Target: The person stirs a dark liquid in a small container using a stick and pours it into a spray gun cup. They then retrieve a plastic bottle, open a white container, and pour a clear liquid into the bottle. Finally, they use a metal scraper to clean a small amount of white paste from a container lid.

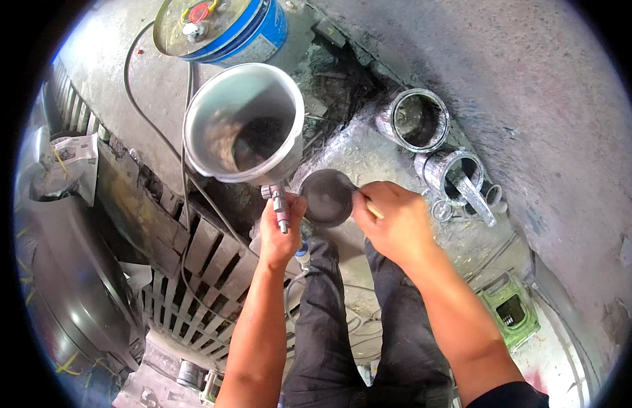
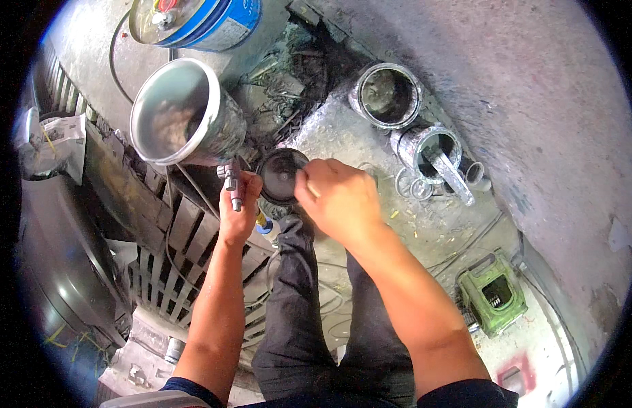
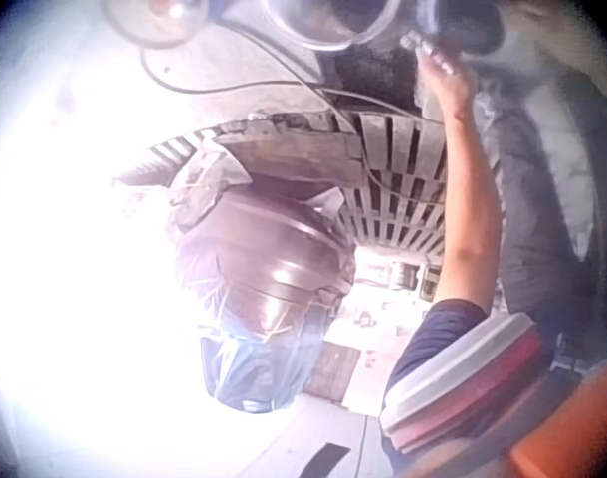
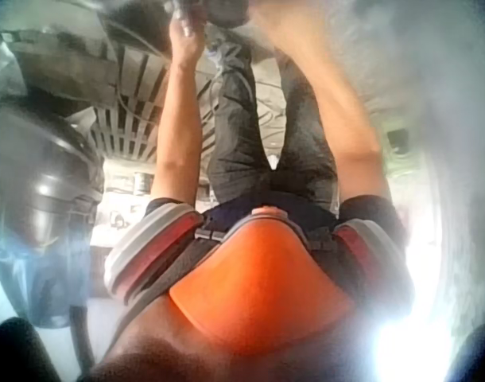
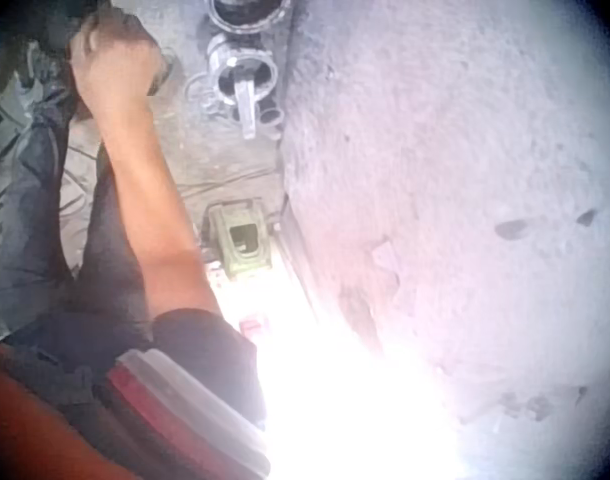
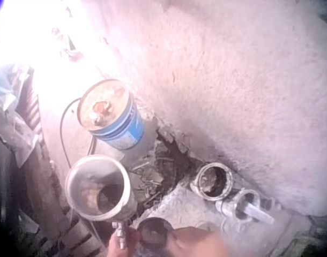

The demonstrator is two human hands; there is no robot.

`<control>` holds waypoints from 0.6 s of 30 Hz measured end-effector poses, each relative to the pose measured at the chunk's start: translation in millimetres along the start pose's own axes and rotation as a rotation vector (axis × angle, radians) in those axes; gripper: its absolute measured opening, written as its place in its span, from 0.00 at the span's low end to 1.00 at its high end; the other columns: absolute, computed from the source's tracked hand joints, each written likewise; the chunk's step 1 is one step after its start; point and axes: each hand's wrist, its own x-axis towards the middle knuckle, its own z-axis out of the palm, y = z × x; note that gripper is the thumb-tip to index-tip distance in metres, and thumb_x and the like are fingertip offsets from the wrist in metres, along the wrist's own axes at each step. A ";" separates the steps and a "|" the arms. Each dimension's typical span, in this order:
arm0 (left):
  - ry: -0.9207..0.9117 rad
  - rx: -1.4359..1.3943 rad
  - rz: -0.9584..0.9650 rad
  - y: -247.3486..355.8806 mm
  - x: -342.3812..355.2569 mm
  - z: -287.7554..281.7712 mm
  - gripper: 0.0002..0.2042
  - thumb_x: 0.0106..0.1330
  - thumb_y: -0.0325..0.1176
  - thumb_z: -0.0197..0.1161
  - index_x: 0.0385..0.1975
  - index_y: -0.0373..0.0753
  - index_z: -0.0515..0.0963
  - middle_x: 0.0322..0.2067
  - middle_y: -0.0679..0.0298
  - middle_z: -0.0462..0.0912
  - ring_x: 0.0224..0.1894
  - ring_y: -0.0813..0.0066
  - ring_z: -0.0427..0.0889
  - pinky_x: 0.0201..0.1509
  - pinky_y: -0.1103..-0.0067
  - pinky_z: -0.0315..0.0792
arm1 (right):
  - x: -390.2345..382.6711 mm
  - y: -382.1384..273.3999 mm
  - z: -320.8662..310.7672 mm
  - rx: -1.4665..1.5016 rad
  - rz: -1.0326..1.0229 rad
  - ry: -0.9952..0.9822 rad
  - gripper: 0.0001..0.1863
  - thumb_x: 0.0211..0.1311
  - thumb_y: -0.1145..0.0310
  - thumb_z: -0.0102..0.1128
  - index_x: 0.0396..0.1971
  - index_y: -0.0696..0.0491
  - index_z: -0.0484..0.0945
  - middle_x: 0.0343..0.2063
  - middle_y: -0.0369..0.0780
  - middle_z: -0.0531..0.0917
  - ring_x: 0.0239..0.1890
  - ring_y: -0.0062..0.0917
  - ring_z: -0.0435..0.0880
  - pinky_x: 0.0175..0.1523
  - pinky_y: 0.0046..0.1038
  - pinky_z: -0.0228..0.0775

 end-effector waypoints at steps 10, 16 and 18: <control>0.078 0.101 -0.121 17.3 6.7 -20.2 0.10 0.68 0.37 0.60 0.31 0.36 0.74 0.23 0.70 0.73 0.27 0.80 0.70 0.33 0.79 0.67 | -0.5 5.0 -27.5 0.508 0.360 -0.017 0.07 0.58 0.71 0.66 0.34 0.56 0.81 0.28 0.36 0.84 0.29 0.17 0.82 0.34 0.21 0.74; 0.108 0.014 -0.097 8.4 7.4 -39.0 0.09 0.68 0.37 0.60 0.30 0.39 0.73 0.21 0.72 0.70 0.22 0.84 0.66 0.26 0.82 0.60 | 48.3 44.4 -35.9 1.382 0.443 0.187 0.11 0.65 0.67 0.59 0.40 0.58 0.76 0.26 0.38 0.80 0.24 0.22 0.77 0.29 0.22 0.68; 0.097 -0.033 -0.153 8.9 7.6 -46.9 0.10 0.67 0.36 0.60 0.30 0.36 0.74 0.22 0.70 0.72 0.26 0.81 0.69 0.31 0.79 0.65 | 68.2 60.8 -22.6 1.648 0.425 0.200 0.10 0.66 0.66 0.58 0.41 0.57 0.76 0.25 0.38 0.79 0.23 0.24 0.75 0.29 0.23 0.67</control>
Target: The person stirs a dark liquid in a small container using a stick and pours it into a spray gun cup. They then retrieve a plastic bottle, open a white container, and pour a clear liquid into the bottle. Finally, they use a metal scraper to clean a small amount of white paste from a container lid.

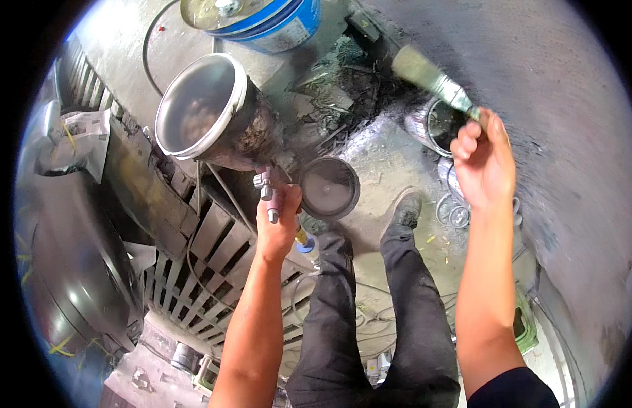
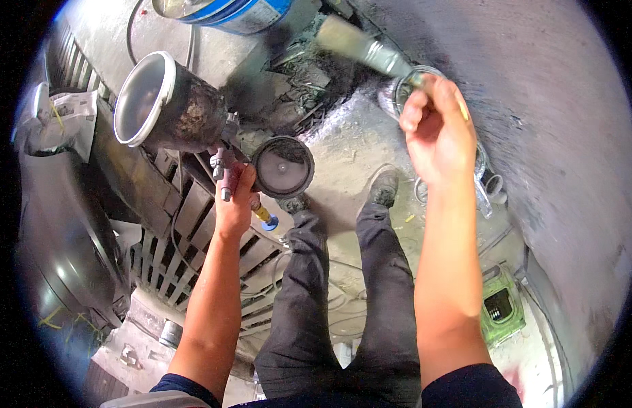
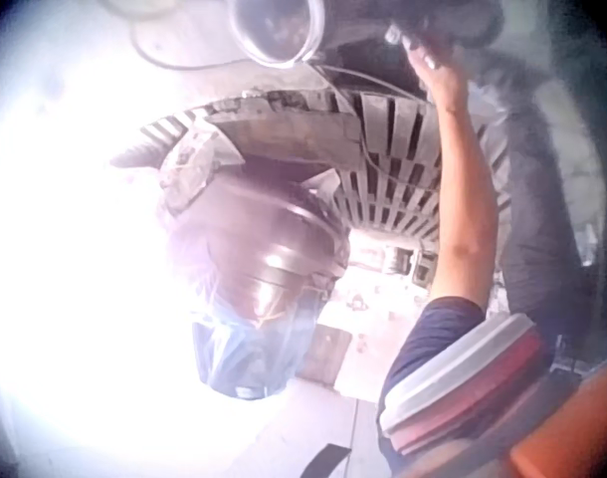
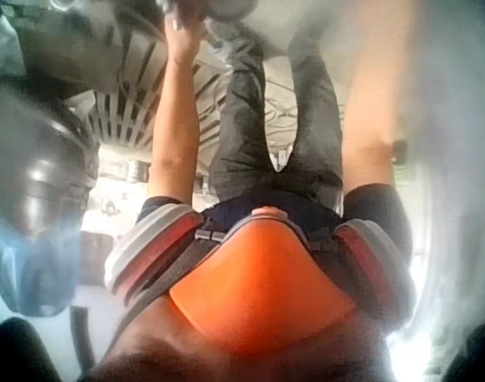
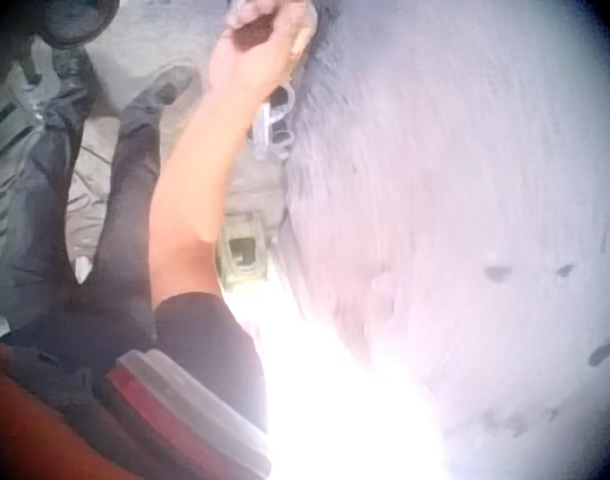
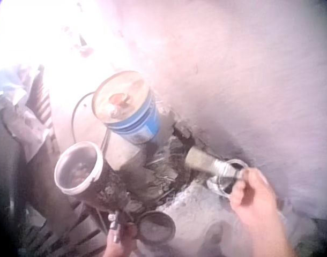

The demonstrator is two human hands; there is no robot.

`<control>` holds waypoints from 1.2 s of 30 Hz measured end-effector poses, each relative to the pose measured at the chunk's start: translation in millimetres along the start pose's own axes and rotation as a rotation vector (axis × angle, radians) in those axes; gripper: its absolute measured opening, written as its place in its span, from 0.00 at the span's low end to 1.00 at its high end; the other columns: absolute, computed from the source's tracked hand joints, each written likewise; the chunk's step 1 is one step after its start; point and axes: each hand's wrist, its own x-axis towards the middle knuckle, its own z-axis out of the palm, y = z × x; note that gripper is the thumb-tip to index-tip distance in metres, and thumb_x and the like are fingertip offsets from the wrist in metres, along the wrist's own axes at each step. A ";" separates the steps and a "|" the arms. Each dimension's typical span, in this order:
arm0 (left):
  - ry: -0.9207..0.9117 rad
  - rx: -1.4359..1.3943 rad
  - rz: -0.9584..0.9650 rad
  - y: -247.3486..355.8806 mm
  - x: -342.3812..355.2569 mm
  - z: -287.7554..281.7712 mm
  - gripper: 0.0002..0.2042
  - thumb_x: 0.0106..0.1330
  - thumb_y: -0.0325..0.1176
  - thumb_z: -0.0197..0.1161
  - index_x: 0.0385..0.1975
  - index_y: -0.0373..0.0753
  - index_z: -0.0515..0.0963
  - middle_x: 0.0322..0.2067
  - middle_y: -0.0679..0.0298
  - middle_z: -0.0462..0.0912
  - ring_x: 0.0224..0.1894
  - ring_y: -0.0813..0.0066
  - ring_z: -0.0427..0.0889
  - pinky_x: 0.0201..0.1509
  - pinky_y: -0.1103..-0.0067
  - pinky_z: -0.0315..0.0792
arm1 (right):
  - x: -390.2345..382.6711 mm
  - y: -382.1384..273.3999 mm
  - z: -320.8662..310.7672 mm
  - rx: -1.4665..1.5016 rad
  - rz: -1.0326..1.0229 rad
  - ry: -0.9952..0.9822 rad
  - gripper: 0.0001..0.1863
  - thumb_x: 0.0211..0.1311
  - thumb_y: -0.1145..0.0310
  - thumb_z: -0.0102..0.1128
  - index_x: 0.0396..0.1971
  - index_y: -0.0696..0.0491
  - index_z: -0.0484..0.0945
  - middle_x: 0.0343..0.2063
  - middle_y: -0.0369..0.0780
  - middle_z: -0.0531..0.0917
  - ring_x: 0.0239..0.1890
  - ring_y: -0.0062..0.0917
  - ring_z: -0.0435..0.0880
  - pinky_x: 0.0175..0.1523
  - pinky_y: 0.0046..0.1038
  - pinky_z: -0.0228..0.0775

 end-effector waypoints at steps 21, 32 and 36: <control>-0.123 0.057 0.038 -9.6 -35.2 34.5 0.07 0.66 0.32 0.62 0.31 0.35 0.75 0.23 0.71 0.74 0.27 0.83 0.70 0.32 0.80 0.67 | -137.2 127.6 -50.0 -0.068 0.296 0.243 0.17 0.60 0.76 0.64 0.48 0.52 0.71 0.44 0.38 0.80 0.45 0.26 0.80 0.48 0.33 0.77; -0.245 0.204 0.340 -74.1 -50.1 50.4 0.05 0.64 0.17 0.53 0.35 0.35 0.72 0.31 0.67 0.75 0.30 0.77 0.73 0.35 0.80 0.68 | -77.9 13.1 -141.0 -0.512 -0.097 0.625 0.18 0.57 0.71 0.64 0.46 0.55 0.71 0.35 0.36 0.79 0.35 0.23 0.78 0.39 0.28 0.72; -0.191 0.391 0.215 -63.6 -52.8 48.4 0.04 0.66 0.24 0.58 0.29 0.34 0.74 0.25 0.65 0.78 0.31 0.76 0.76 0.38 0.78 0.72 | -12.7 -16.6 -137.1 -1.541 -0.300 0.517 0.17 0.56 0.69 0.65 0.44 0.56 0.74 0.36 0.43 0.80 0.41 0.31 0.79 0.42 0.33 0.72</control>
